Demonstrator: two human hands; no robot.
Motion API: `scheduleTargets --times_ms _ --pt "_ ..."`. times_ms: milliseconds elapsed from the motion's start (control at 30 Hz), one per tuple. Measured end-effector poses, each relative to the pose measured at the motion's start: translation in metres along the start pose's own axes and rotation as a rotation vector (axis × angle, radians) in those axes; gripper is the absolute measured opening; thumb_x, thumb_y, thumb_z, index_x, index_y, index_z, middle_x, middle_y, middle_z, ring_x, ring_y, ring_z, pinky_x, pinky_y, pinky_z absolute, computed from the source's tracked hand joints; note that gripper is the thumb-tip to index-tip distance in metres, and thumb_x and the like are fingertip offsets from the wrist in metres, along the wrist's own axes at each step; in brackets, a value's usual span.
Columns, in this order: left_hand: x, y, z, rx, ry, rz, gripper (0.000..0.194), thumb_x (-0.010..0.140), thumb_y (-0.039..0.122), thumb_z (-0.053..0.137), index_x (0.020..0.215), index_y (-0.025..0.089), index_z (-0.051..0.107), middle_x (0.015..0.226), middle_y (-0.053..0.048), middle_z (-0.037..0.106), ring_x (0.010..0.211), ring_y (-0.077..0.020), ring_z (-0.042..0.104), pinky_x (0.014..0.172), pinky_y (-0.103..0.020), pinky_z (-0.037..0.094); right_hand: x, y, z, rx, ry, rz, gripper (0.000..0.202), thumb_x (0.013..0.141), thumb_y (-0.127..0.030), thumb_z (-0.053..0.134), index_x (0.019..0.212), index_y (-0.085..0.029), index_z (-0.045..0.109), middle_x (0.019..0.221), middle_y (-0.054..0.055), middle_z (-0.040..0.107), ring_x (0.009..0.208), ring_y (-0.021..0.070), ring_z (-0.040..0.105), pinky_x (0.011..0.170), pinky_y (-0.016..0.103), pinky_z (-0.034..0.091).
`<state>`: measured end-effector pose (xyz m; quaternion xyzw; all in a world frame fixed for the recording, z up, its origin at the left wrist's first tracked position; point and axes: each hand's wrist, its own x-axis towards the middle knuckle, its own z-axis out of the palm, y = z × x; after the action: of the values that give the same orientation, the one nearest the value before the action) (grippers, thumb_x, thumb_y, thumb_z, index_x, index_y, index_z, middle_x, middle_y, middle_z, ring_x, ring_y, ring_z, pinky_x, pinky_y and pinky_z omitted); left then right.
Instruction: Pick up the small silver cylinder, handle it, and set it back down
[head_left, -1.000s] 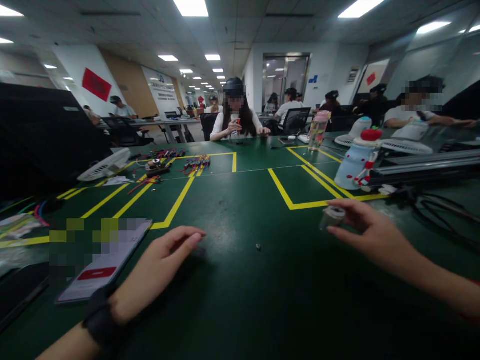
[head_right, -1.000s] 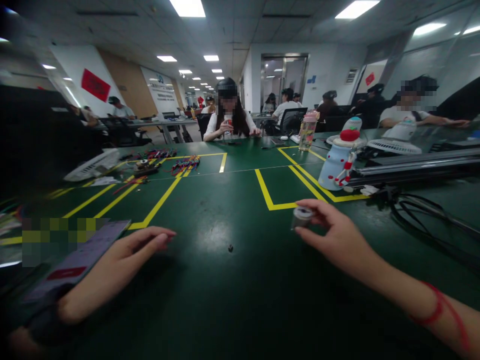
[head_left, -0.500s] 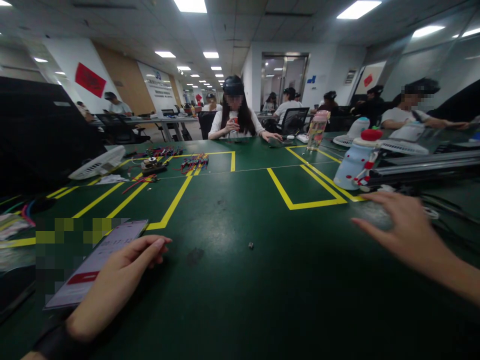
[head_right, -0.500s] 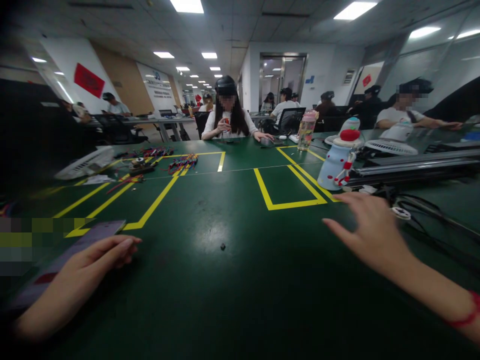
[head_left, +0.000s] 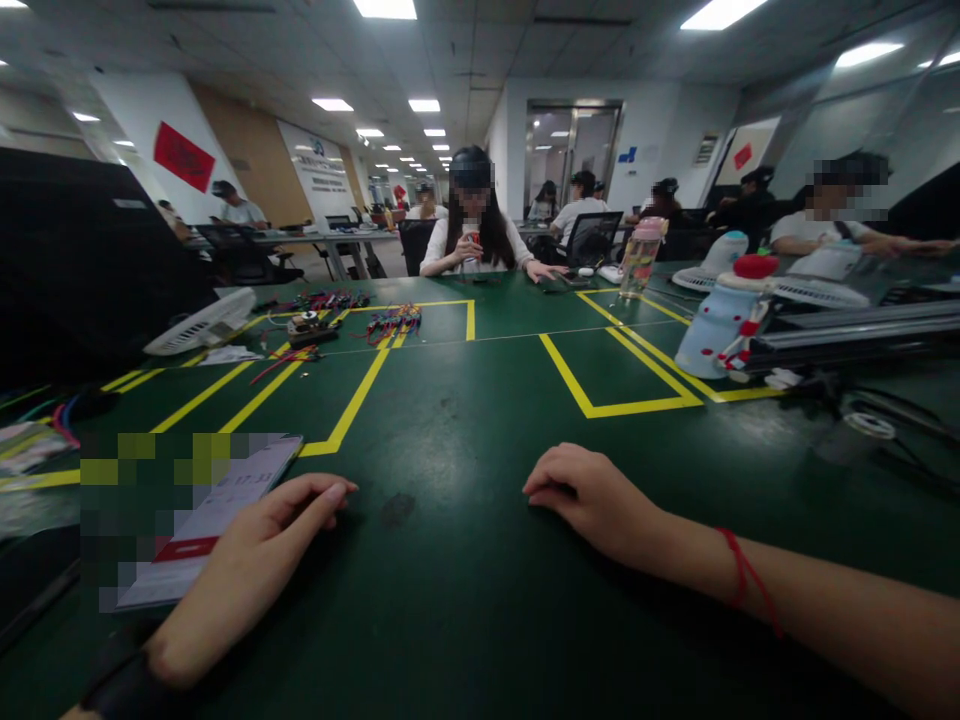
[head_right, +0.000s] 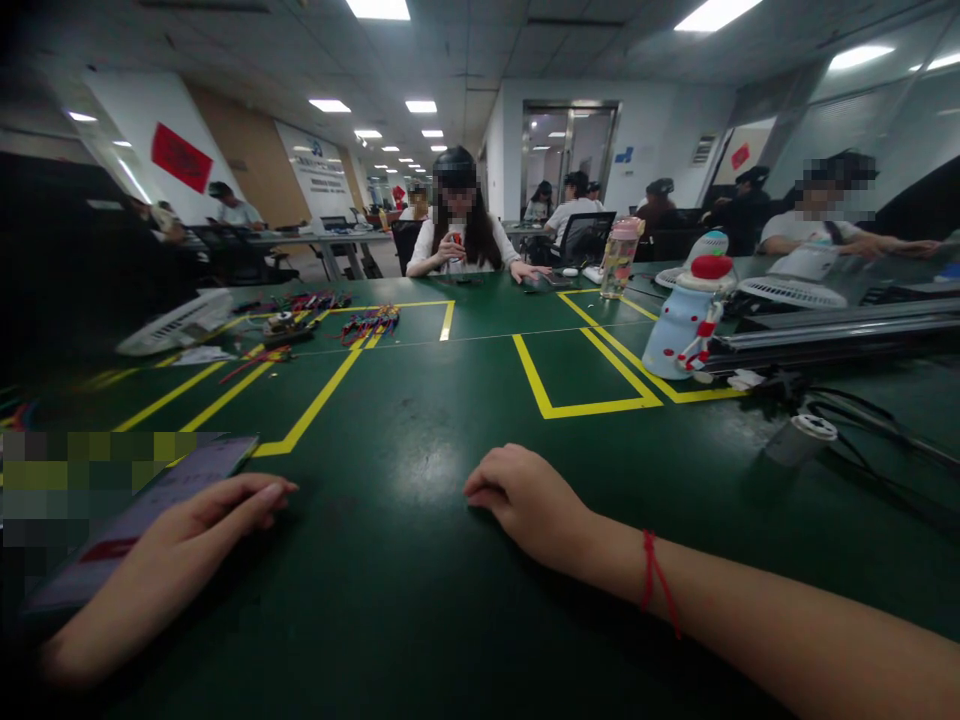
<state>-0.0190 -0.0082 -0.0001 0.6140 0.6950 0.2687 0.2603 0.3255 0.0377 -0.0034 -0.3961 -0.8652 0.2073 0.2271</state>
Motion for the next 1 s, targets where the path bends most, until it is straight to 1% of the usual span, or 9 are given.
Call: scheduleTargets --times_ms 133,300,433,600,733,800,867,933,1000 --pt "-0.001 -0.001 0.0 -0.009 -0.015 0.003 0.041 0.084 0.058 0.051 0.106 0.025 0.061 0.093 -0.002 0.067 0.088 -0.0224 0.062 0.081 -0.032 0.046 -0.014 0.006 -0.009 0.06 0.001 -0.013 0.013 0.086 -0.02 0.056 0.095 -0.02 0.065 0.095 0.0 0.062 0.089 0.0088 0.053 0.08 0.024 0.043" --pt "-0.003 -0.001 -0.001 -0.026 -0.025 0.025 0.04 0.085 0.057 0.051 0.106 0.025 0.062 0.096 -0.004 0.068 0.088 -0.0232 0.062 0.081 -0.032 0.047 -0.012 0.003 -0.007 0.136 -0.006 -0.021 0.016 0.084 -0.017 0.056 0.098 -0.021 0.064 0.096 0.0 0.061 0.087 0.0072 0.053 0.077 0.022 0.043" --pt "-0.006 0.005 -0.002 -0.016 -0.023 0.015 0.041 0.085 0.056 0.051 0.107 0.023 0.062 0.095 -0.003 0.069 0.088 -0.023 0.063 0.081 -0.032 0.048 -0.011 0.001 -0.006 0.195 -0.035 0.046 0.019 0.082 -0.021 0.06 0.101 -0.023 0.063 0.095 -0.002 0.061 0.082 0.0066 0.053 0.074 0.021 0.044" --pt "-0.007 0.009 -0.003 -0.024 -0.027 0.013 0.041 0.085 0.056 0.051 0.106 0.022 0.062 0.094 -0.001 0.07 0.088 -0.022 0.063 0.082 -0.031 0.047 -0.011 0.001 -0.005 0.217 -0.038 0.089 0.029 0.079 -0.029 0.065 0.106 -0.022 0.061 0.1 0.0 0.06 0.084 0.007 0.053 0.075 0.022 0.046" --pt "-0.006 0.005 -0.003 -0.036 -0.05 0.009 0.042 0.084 0.057 0.051 0.106 0.023 0.062 0.095 -0.001 0.069 0.09 -0.0219 0.063 0.082 -0.03 0.046 -0.008 -0.003 -0.005 0.151 -0.088 0.07 0.02 0.082 -0.036 0.063 0.095 -0.022 0.066 0.102 0.002 0.058 0.086 0.0084 0.054 0.075 0.023 0.045" --pt "-0.005 0.001 -0.003 -0.038 -0.056 0.005 0.042 0.084 0.058 0.051 0.106 0.024 0.062 0.096 -0.001 0.068 0.09 -0.0217 0.062 0.082 -0.029 0.046 -0.008 -0.003 -0.017 0.116 -0.064 0.074 0.018 0.085 -0.036 0.058 0.091 -0.021 0.067 0.099 0.002 0.059 0.086 0.0088 0.054 0.076 0.023 0.045" --pt "-0.004 -0.003 -0.003 -0.037 -0.054 0.001 0.041 0.085 0.057 0.051 0.107 0.025 0.062 0.097 -0.001 0.068 0.09 -0.0214 0.062 0.084 -0.029 0.046 -0.014 0.002 -0.043 0.033 0.038 0.107 0.021 0.087 -0.038 0.055 0.094 -0.021 0.066 0.099 0.003 0.061 0.087 0.0103 0.055 0.077 0.024 0.045" --pt "-0.003 -0.005 -0.003 -0.043 -0.053 -0.005 0.041 0.085 0.057 0.05 0.108 0.025 0.061 0.098 -0.001 0.068 0.09 -0.0212 0.061 0.084 -0.029 0.046 -0.031 0.018 -0.082 -0.129 0.22 0.198 0.027 0.087 -0.043 0.054 0.098 -0.022 0.066 0.101 0.004 0.063 0.089 0.0129 0.056 0.078 0.027 0.045" --pt "-0.002 -0.004 -0.002 -0.048 -0.045 -0.01 0.043 0.084 0.058 0.051 0.108 0.024 0.062 0.097 -0.001 0.068 0.089 -0.0215 0.062 0.081 -0.029 0.047 -0.06 0.046 -0.126 -0.344 0.431 0.356 0.032 0.085 -0.048 0.054 0.101 -0.023 0.066 0.102 0.005 0.064 0.085 0.0148 0.058 0.072 0.028 0.044"
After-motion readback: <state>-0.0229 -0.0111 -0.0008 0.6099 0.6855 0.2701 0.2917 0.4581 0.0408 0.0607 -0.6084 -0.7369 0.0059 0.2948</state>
